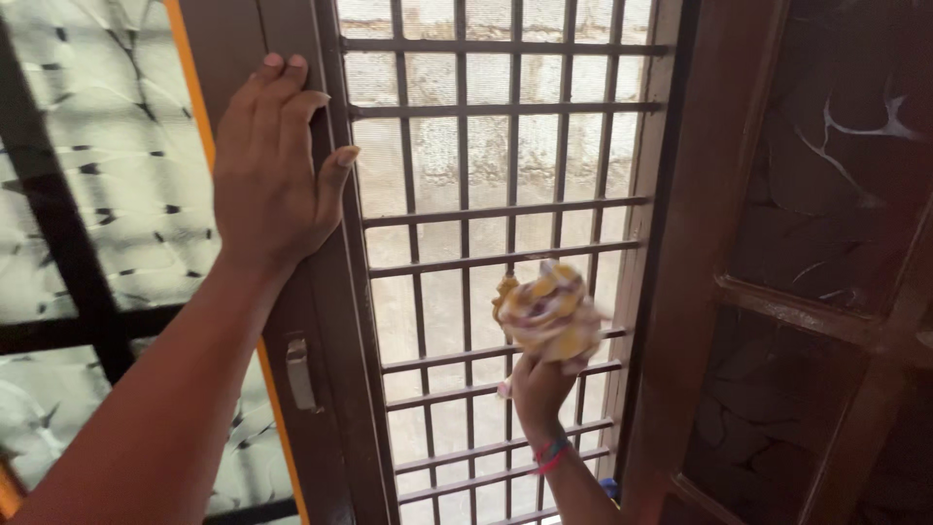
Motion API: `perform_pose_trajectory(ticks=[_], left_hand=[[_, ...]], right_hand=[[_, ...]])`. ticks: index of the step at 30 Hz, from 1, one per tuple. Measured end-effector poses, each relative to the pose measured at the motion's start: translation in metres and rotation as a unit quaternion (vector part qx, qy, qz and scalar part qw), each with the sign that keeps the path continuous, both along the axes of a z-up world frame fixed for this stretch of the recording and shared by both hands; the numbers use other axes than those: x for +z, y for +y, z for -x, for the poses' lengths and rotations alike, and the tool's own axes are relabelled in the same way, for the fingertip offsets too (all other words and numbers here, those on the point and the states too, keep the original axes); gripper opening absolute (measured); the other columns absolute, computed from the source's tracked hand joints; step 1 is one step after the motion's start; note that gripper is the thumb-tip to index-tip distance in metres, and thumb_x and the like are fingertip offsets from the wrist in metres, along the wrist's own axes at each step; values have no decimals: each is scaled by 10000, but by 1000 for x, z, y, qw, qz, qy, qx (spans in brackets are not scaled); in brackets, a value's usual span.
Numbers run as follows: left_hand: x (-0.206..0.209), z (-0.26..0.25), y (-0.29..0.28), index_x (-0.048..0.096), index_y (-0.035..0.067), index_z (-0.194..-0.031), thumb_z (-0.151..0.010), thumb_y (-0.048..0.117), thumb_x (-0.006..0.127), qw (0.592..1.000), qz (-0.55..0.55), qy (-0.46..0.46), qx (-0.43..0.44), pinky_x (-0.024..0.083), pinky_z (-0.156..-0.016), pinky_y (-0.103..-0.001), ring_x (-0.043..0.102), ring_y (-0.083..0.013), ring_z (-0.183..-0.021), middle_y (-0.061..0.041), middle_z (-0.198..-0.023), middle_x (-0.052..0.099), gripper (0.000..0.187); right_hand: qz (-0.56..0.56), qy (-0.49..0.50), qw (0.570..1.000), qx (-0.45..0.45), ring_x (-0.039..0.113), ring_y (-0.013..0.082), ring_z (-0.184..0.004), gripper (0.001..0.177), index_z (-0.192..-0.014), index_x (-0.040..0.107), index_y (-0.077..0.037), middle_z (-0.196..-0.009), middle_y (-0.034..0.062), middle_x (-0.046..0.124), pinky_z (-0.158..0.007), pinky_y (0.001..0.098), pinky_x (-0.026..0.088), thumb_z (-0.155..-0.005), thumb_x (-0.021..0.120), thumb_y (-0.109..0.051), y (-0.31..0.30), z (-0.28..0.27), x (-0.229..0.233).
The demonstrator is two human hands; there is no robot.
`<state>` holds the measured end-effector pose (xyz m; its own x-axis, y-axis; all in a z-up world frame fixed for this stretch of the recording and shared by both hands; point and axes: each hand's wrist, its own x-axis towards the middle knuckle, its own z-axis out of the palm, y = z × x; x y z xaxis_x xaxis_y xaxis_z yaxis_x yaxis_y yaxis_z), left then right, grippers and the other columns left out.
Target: The person wipes a window frame and bars with a cloth. They clean the window sill, the wooden frame, and the individual metal bars.
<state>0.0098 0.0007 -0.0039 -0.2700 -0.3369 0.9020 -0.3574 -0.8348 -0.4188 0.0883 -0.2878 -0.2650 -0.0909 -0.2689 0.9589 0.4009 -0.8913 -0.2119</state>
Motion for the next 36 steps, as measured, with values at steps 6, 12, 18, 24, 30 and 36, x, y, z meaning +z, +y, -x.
perform_pose_trajectory(ticks=[6,12,18,24,30,36], left_hand=[[1,5,-7,597,-15,-1328,-1197,412,553,1000,1,7,13,406,-1252,-515,487,-404,-1487,-211,-1513,569,449],[-20,17,-16,471,-45,-1496,-1194,245,589,999,11,51,-17,319,-1326,-531,405,-421,-1563,-239,-1602,473,435],[-109,67,-22,527,10,-1409,-1015,183,743,981,132,141,-23,434,-1159,-460,542,-380,-1341,-184,-1422,580,482],[-193,75,-15,618,-5,-1088,-869,318,836,894,365,257,-30,475,-768,-406,541,-266,-843,-133,-911,562,448],[-215,64,-10,755,46,-928,-907,322,786,868,381,308,-84,464,-630,-313,573,-149,-690,-20,-685,639,278],[-211,66,-1,754,49,-945,-912,354,771,824,394,388,-127,462,-556,-310,581,-122,-617,-42,-719,630,308]], right_hand=[[-222,108,769,590,709,326,-979,424,-1224,625,-12,-1090,158,668,-849,469,580,-1009,523,-363,-29,17,48],[-99,-38,905,413,510,276,-1289,884,-1425,407,-28,-1345,94,477,-1117,398,449,-721,914,-196,-46,12,22],[-98,8,942,321,580,291,-1210,774,-1271,519,-11,-1269,94,564,-1074,414,457,-612,920,-82,-62,12,-16],[-59,14,930,362,550,314,-1152,686,-1232,531,-2,-1204,152,522,-1047,438,421,-654,853,-182,-48,24,-34],[156,126,974,108,543,430,-1063,553,-1050,645,-4,-1059,215,601,-917,584,396,-698,777,-410,25,59,-41],[148,201,950,190,619,410,-884,463,-1197,635,30,-1262,276,622,-762,509,532,-823,704,-235,47,63,-84]])
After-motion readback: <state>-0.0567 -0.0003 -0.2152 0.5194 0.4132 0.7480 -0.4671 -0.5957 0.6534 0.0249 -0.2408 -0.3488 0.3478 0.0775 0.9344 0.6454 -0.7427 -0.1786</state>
